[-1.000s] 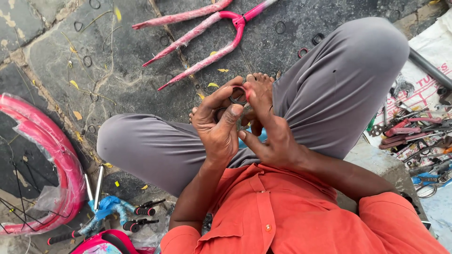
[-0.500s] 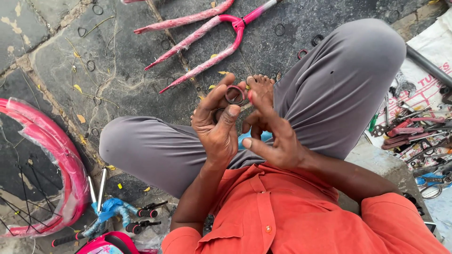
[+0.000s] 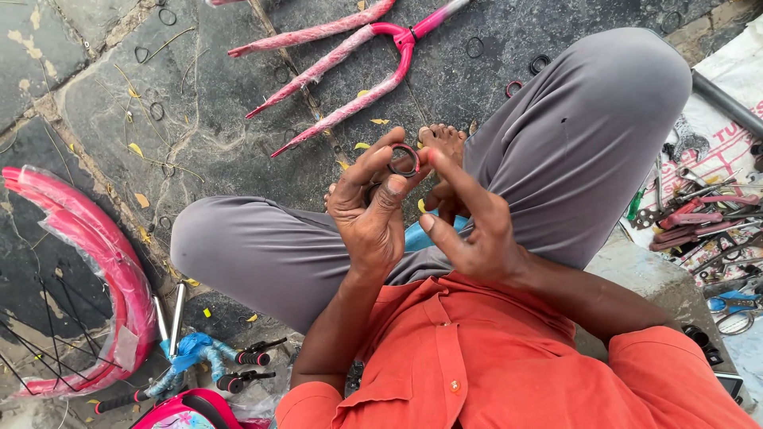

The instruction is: Applying red grease to bicycle headset spacer rings and inspecting them.

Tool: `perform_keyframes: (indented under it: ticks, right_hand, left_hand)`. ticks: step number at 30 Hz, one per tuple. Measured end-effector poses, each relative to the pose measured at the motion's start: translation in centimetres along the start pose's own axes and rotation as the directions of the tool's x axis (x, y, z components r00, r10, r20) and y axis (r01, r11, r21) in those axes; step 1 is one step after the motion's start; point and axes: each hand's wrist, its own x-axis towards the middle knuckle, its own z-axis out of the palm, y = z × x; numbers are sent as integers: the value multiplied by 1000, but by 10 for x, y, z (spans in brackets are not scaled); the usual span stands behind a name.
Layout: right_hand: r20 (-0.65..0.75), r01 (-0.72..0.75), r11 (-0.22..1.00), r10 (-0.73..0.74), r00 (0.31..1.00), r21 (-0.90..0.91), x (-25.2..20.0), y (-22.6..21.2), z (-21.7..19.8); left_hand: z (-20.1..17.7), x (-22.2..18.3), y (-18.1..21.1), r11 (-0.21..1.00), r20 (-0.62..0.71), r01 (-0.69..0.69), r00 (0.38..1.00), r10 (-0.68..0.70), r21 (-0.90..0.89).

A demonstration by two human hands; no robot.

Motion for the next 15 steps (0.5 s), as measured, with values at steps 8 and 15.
perform_keyframes:
  ticks: [8, 15]
  right_hand:
    - [234, -146, 886, 45, 971, 439, -7, 13, 2]
    - [230, -200, 888, 110, 967, 415, -5, 14, 4]
  left_hand:
    - [5, 4, 4, 999, -47, -36, 998, 37, 26]
    - [-5, -2, -5, 995, -17, -35, 999, 37, 99]
